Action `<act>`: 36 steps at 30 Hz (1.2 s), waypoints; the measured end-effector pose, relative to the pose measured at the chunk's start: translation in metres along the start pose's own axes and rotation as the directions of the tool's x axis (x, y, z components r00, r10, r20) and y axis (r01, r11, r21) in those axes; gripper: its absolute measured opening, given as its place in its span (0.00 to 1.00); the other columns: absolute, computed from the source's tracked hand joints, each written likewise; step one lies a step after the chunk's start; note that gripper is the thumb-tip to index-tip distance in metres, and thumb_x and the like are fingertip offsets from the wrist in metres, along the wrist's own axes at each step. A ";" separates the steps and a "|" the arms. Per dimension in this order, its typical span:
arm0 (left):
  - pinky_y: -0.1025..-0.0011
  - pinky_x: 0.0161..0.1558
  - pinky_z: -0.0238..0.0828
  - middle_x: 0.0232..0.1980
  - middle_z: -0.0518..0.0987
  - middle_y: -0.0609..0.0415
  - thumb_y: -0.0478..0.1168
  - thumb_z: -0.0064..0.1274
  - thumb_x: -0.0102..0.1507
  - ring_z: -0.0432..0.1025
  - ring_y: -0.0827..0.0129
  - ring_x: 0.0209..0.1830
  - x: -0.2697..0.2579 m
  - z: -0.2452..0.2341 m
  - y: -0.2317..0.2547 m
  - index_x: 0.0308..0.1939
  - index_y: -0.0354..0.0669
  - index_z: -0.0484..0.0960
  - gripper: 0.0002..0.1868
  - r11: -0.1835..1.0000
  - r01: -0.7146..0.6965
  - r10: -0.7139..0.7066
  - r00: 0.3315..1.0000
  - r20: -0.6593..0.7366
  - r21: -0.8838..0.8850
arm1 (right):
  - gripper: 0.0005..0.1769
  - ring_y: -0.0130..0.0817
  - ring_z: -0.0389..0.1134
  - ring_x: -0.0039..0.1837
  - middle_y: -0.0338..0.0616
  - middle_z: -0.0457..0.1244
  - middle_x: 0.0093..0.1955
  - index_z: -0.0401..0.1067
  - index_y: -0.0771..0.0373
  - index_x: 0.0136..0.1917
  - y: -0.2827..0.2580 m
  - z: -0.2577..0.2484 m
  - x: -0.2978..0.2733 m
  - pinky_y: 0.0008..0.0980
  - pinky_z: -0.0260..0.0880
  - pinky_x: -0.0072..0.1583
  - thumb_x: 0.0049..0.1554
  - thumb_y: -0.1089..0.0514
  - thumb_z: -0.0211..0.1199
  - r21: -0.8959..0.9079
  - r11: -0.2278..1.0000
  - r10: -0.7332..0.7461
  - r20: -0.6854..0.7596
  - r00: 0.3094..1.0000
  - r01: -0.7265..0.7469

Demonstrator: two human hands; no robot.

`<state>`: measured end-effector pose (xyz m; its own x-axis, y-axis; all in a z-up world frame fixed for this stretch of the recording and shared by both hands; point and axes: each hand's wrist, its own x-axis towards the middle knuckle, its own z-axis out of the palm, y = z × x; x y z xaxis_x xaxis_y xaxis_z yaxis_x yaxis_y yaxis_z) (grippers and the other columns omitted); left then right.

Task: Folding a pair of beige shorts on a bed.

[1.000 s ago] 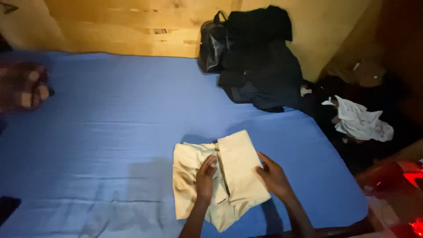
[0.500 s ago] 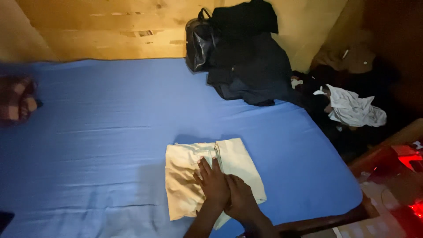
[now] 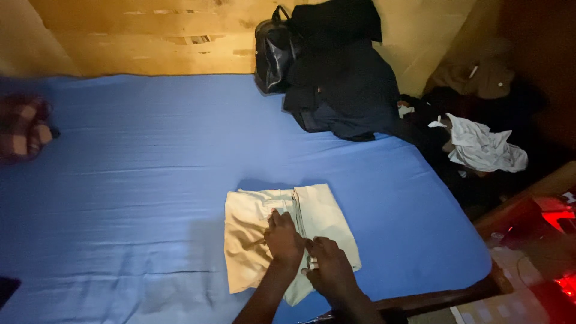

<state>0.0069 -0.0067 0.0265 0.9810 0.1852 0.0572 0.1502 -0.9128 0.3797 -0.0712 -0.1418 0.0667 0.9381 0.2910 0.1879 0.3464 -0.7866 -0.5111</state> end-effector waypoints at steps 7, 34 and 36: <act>0.59 0.54 0.72 0.54 0.78 0.38 0.36 0.55 0.60 0.73 0.52 0.51 0.053 0.028 -0.111 0.65 0.39 0.78 0.27 0.826 -0.130 0.107 0.992 -0.074 -0.549 | 0.36 0.47 0.63 0.65 0.45 0.63 0.64 0.69 0.54 0.68 0.000 -0.004 0.003 0.43 0.68 0.61 0.48 0.51 0.75 -0.042 0.998 0.052 0.070 0.996 -0.050; 0.55 0.64 0.68 0.58 0.80 0.41 0.32 0.55 0.58 0.73 0.45 0.59 0.007 -0.079 -0.229 0.60 0.35 0.78 0.24 0.863 -0.238 -0.121 0.760 -0.638 -0.446 | 0.25 0.38 0.69 0.60 0.44 0.68 0.62 0.67 0.64 0.67 0.214 -0.023 0.002 0.40 0.69 0.61 0.70 0.43 0.49 0.989 -0.103 0.705 0.000 0.709 0.102; 0.57 0.63 0.70 0.57 0.81 0.45 0.31 0.56 0.59 0.75 0.51 0.58 0.025 -0.032 -0.203 0.61 0.37 0.78 0.24 0.715 -0.302 -0.089 0.855 -0.511 -0.630 | 0.26 0.37 0.69 0.59 0.43 0.68 0.62 0.68 0.62 0.67 0.238 -0.015 -0.003 0.39 0.68 0.60 0.70 0.41 0.47 0.987 -0.122 0.683 0.008 0.730 0.103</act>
<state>-0.0034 0.1945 -0.0191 0.7631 0.4251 0.4868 -0.2662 -0.4797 0.8361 0.0086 -0.3383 -0.0430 0.9218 -0.3200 -0.2188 0.0535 0.6639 -0.7459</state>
